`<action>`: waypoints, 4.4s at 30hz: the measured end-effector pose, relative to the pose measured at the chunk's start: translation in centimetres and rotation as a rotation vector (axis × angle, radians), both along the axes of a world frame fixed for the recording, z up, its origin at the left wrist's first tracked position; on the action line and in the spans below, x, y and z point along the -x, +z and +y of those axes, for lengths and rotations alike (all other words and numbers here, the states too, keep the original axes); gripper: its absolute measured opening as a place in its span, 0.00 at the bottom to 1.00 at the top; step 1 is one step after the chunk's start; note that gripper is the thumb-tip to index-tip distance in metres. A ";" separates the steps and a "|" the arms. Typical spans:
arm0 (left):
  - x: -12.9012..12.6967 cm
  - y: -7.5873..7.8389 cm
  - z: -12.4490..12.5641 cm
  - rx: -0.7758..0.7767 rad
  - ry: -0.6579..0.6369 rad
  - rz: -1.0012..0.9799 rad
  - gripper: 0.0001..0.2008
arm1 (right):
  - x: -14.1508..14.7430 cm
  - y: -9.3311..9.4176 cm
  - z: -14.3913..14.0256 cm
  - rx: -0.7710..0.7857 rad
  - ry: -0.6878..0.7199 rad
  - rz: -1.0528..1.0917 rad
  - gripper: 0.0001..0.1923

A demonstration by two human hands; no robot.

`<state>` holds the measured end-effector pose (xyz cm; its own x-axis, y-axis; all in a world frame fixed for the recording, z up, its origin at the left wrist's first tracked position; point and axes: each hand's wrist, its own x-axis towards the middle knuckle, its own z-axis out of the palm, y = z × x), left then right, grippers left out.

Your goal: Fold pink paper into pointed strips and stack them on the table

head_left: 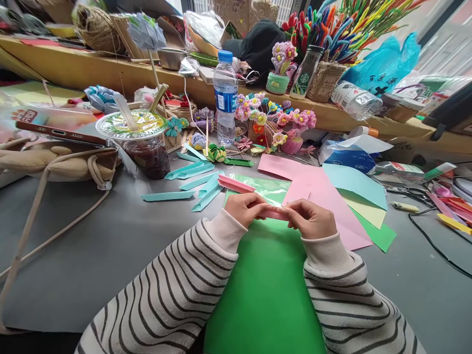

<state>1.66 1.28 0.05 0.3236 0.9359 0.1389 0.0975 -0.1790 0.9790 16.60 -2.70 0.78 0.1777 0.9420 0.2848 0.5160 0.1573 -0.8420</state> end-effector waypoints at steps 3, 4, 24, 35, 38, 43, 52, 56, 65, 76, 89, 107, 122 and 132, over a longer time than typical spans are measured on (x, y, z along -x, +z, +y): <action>0.0 0.1 0.1 0.039 -0.032 -0.034 0.06 | 0.0 0.1 0.0 0.015 -0.035 0.026 0.09; 0.1 0.1 0.1 0.042 -0.036 -0.032 0.06 | 0.0 0.1 0.0 0.021 -0.037 0.034 0.09; 0.2 0.0 0.2 0.058 0.017 -0.069 0.07 | -0.6 0.2 0.3 -0.002 -0.092 0.099 0.10; 0.2 0.4 0.2 0.247 0.139 -0.296 0.12 | 0.8 0.0 0.0 0.085 0.103 0.290 0.13; 0.1 0.2 0.1 0.280 0.034 -0.276 0.11 | 1.2 0.0 -0.1 0.061 0.086 0.223 0.10; 0.0 -0.2 0.1 0.271 -0.176 -0.152 0.10 | 0.7 0.1 0.0 0.014 0.058 0.170 0.09; -0.1 0.1 0.2 0.343 -0.137 -0.222 0.10 | 0.7 -0.9 0.1 0.009 0.073 0.055 0.11; 0.0 0.2 0.3 0.379 -0.155 -0.224 0.09 | 1.0 -0.5 0.0 0.025 0.115 0.151 0.10; 0.2 0.7 0.1 0.457 -0.167 -0.207 0.10 | 1.3 0.1 -0.1 0.100 0.177 0.333 0.10; 0.2 0.5 0.3 0.479 -0.159 -0.190 0.11 | 0.7 -0.4 0.1 0.144 0.185 0.292 0.11; 0.0 0.3 0.2 0.434 -0.244 -0.124 0.12 | 1.6 -0.6 0.3 0.258 0.116 0.569 0.13; 0.1 0.8 0.3 0.425 -0.045 -0.234 0.10 | 1.0 -1.1 0.5 0.345 0.185 0.528 0.18; 0.4 0.6 0.5 0.354 -0.113 -0.108 0.12 | 1.4 -0.3 0.2 0.354 0.148 0.398 0.12; 0.3 0.6 0.3 0.328 -0.070 -0.110 0.12 | 1.4 -0.3 0.1 0.316 0.182 0.400 0.10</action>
